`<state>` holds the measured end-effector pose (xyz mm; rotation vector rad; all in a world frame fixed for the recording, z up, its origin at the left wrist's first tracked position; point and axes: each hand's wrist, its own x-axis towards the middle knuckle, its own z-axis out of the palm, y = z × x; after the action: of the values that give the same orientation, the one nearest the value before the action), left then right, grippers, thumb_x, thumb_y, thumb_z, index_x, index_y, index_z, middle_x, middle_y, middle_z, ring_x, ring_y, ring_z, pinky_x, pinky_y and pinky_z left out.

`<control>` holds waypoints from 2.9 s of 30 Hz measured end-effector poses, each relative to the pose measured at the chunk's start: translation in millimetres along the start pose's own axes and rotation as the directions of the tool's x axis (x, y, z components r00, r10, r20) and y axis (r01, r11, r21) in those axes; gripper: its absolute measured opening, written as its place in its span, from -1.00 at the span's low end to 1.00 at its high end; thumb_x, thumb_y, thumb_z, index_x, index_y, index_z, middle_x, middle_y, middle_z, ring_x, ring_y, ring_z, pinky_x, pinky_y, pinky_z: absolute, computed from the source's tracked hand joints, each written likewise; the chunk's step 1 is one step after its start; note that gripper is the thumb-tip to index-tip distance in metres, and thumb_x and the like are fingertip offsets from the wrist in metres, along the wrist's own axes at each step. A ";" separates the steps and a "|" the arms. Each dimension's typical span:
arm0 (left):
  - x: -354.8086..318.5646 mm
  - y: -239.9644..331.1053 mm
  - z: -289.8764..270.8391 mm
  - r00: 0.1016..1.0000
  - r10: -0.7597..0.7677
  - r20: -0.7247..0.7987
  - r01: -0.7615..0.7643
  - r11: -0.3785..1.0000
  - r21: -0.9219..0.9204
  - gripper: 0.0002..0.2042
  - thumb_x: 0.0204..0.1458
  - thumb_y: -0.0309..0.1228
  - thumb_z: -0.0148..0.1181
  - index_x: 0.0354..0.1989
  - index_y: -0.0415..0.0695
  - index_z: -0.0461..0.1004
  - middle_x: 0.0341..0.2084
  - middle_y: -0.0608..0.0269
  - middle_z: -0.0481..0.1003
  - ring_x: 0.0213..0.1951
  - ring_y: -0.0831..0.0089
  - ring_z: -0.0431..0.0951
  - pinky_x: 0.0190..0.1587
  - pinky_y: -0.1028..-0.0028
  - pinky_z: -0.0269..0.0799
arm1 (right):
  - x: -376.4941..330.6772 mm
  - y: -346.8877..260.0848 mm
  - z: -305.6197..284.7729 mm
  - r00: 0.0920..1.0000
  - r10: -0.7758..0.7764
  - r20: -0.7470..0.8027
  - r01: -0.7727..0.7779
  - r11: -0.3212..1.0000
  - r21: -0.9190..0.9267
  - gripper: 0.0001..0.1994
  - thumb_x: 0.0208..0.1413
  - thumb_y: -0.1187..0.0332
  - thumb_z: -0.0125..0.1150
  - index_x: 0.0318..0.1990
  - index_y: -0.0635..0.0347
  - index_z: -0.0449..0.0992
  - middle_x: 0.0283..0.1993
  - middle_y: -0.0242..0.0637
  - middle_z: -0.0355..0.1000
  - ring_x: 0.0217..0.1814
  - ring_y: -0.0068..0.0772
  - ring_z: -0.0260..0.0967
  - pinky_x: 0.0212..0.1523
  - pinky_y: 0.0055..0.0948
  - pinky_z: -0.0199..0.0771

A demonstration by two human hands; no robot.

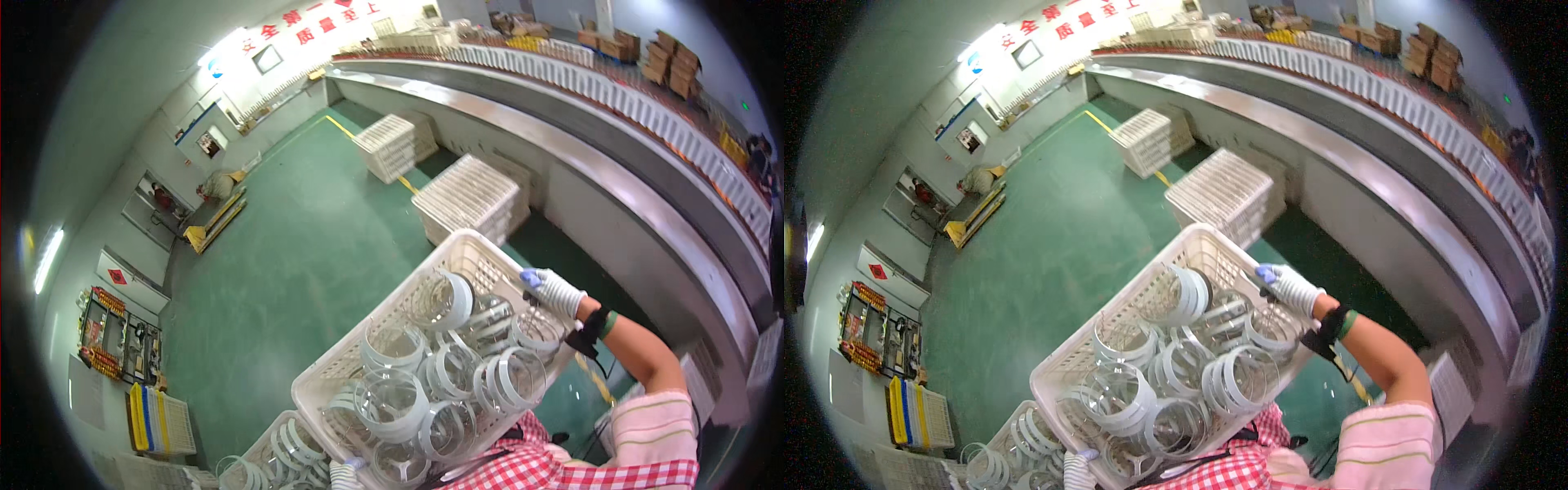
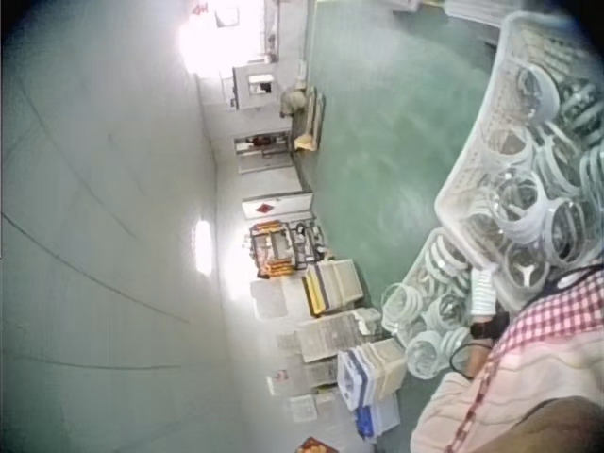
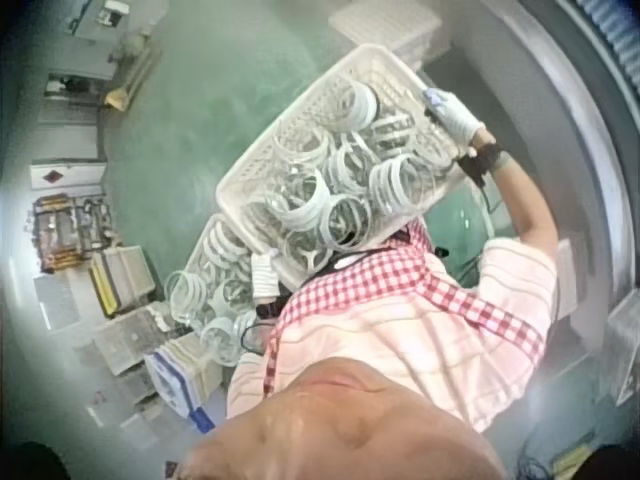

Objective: Sort metal rings into bins and place them onto a conveyor belt for processing.

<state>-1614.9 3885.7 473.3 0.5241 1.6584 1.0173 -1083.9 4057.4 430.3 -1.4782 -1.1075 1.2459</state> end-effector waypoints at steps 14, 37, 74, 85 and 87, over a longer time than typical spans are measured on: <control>489.6 227.6 155.9 0.994 0.029 0.110 -0.054 0.971 0.233 -0.80 -0.20 -0.39 0.18 -0.44 -0.27 0.44 -0.67 0.37 0.35 -0.64 0.50 0.30 -0.59 0.47 0.21 | 474.8 -64.0 63.5 0.971 0.223 -0.086 -0.207 0.965 0.163 -0.68 0.15 0.03 -0.02 -0.36 0.08 0.44 -0.52 -0.43 0.34 -0.51 -0.60 0.21 -0.46 -0.56 0.27; 1242.5 747.9 532.4 0.925 0.131 0.356 -0.225 0.945 0.237 -0.80 -0.18 -0.41 0.15 -0.38 -0.25 0.44 -0.60 0.30 0.39 -0.57 0.43 0.35 -0.52 0.43 0.27 | 1329.4 -222.1 138.6 0.992 0.032 -0.119 -0.038 0.998 -0.044 -0.62 0.18 0.05 -0.05 -0.15 0.21 0.45 -0.45 -0.46 0.37 -0.44 -0.66 0.24 -0.40 -0.54 0.33; 2029.9 1375.0 1268.9 0.593 -0.163 0.788 -0.303 0.862 0.406 -0.78 -0.14 -0.44 0.11 -0.29 -0.22 0.43 -0.47 0.19 0.44 -0.46 0.32 0.43 -0.40 0.38 0.35 | 2239.2 -368.0 38.3 0.657 0.327 -0.679 -0.111 0.933 0.342 -0.52 0.19 0.01 -0.12 -0.03 0.29 0.38 -0.49 -0.31 0.37 -0.54 -0.59 0.27 -0.51 -0.55 0.38; 2150.0 1417.7 1543.8 0.451 -0.144 0.881 -0.560 0.723 0.405 -0.61 -0.32 -0.61 0.11 -0.17 -0.30 0.38 -0.49 0.25 0.45 -0.50 0.39 0.45 -0.46 0.43 0.39 | 2330.4 -369.3 -107.5 0.336 0.369 -0.867 0.046 0.913 0.406 -0.61 0.15 -0.02 -0.06 -0.34 0.15 0.41 -0.58 -0.42 0.32 -0.65 -0.63 0.19 -0.61 -0.57 0.26; 2134.9 1423.1 1598.4 0.404 -0.197 0.894 -0.506 0.766 0.397 -0.66 -0.28 -0.59 0.11 -0.20 -0.28 0.41 -0.48 0.30 0.45 -0.46 0.46 0.44 -0.41 0.49 0.37 | 2323.8 -360.7 -121.2 0.241 0.343 -0.908 0.030 0.932 0.360 -0.62 0.14 -0.04 -0.05 -0.35 0.13 0.39 -0.59 -0.43 0.31 -0.65 -0.63 0.19 -0.62 -0.59 0.22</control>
<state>-1050.9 6853.4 362.8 1.4495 0.8286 0.0834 -767.6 6388.2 320.0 -1.6850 0.1373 0.3160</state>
